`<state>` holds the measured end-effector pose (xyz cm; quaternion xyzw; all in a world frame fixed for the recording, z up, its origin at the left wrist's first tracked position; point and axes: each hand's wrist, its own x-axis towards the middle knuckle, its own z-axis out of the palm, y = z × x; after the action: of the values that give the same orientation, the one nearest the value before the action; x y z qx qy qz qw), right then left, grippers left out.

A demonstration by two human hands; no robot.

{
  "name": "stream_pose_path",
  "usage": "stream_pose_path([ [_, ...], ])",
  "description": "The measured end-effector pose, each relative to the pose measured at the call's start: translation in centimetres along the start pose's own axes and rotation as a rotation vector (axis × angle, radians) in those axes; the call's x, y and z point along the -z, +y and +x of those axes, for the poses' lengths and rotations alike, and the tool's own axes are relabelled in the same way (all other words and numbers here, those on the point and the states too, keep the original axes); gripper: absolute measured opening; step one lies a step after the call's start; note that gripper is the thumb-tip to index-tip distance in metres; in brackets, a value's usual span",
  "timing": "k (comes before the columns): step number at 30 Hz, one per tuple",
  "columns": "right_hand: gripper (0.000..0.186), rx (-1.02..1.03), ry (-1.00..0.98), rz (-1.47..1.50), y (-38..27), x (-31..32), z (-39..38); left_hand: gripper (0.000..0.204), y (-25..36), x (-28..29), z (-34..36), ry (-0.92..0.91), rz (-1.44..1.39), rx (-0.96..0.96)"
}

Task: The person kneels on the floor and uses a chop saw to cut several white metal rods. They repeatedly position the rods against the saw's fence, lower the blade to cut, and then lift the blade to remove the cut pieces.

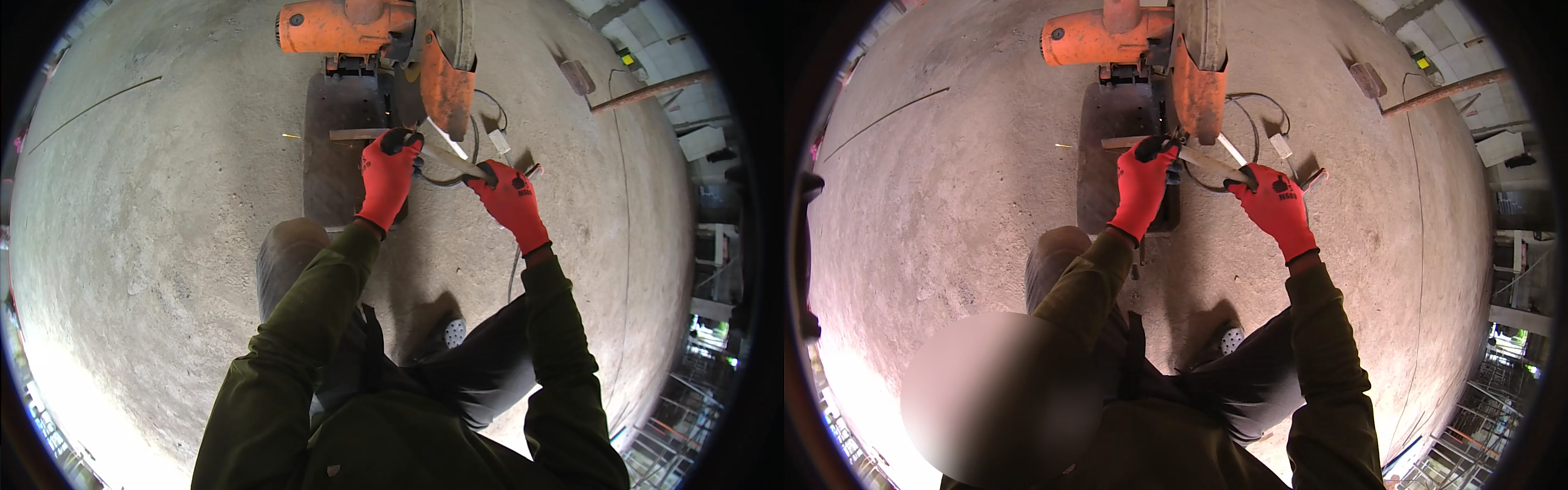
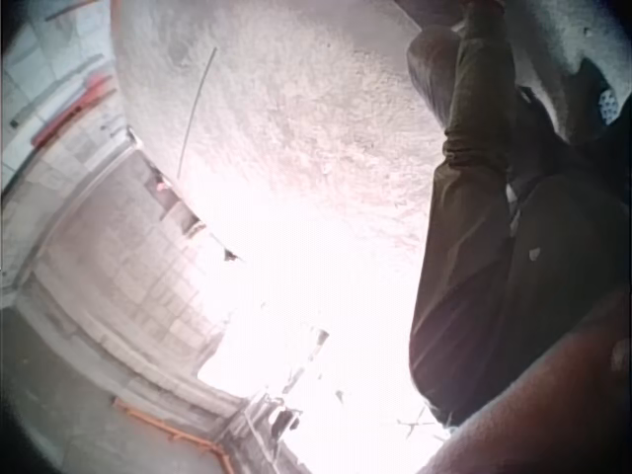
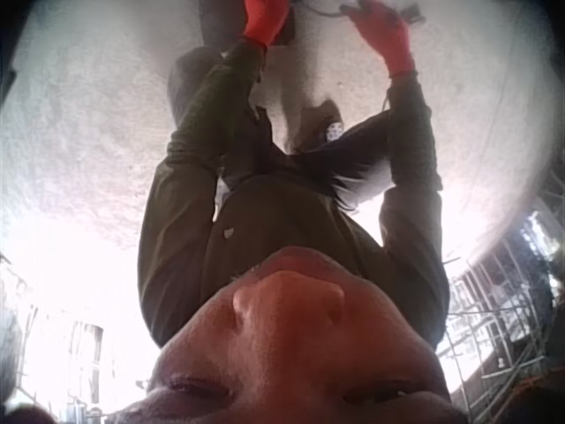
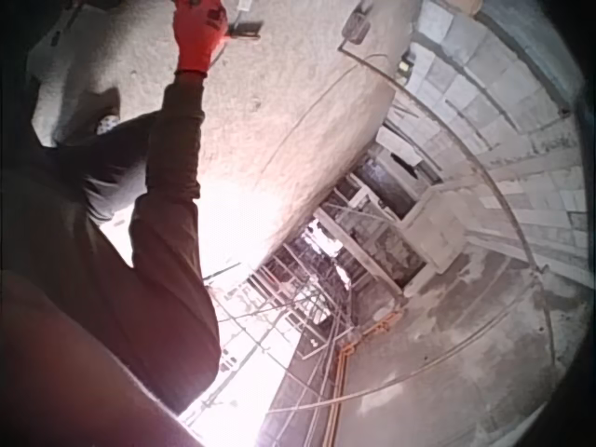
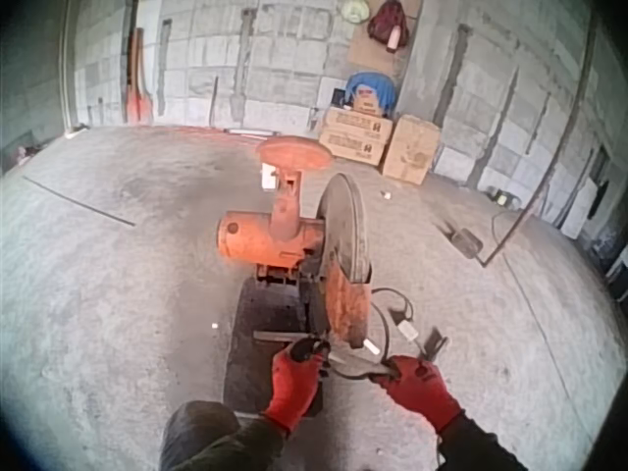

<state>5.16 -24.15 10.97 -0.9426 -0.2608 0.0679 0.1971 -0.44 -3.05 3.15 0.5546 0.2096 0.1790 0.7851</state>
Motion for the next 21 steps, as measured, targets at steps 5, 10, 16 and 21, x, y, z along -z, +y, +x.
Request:
stream_pose_path([
  [5,0.027,-0.032,-0.057,0.057,0.0,0.1,0.2,0.017,0.0,0.1,0.1,-0.008,-0.015,0.002],
  [10,0.024,-0.008,-0.043,0.083,0.3,0.0,0.2,0.020,0.8,-0.3,-0.4,0.023,0.021,-0.005],
  [16,0.025,0.017,-0.046,0.140,0.8,-0.4,0.1,0.021,1.0,-0.6,-0.5,0.042,0.065,-0.035],
  [21,0.024,0.000,-0.083,0.208,1.1,-1.0,0.1,0.029,0.9,-0.7,-0.5,0.085,0.180,-0.072],
])
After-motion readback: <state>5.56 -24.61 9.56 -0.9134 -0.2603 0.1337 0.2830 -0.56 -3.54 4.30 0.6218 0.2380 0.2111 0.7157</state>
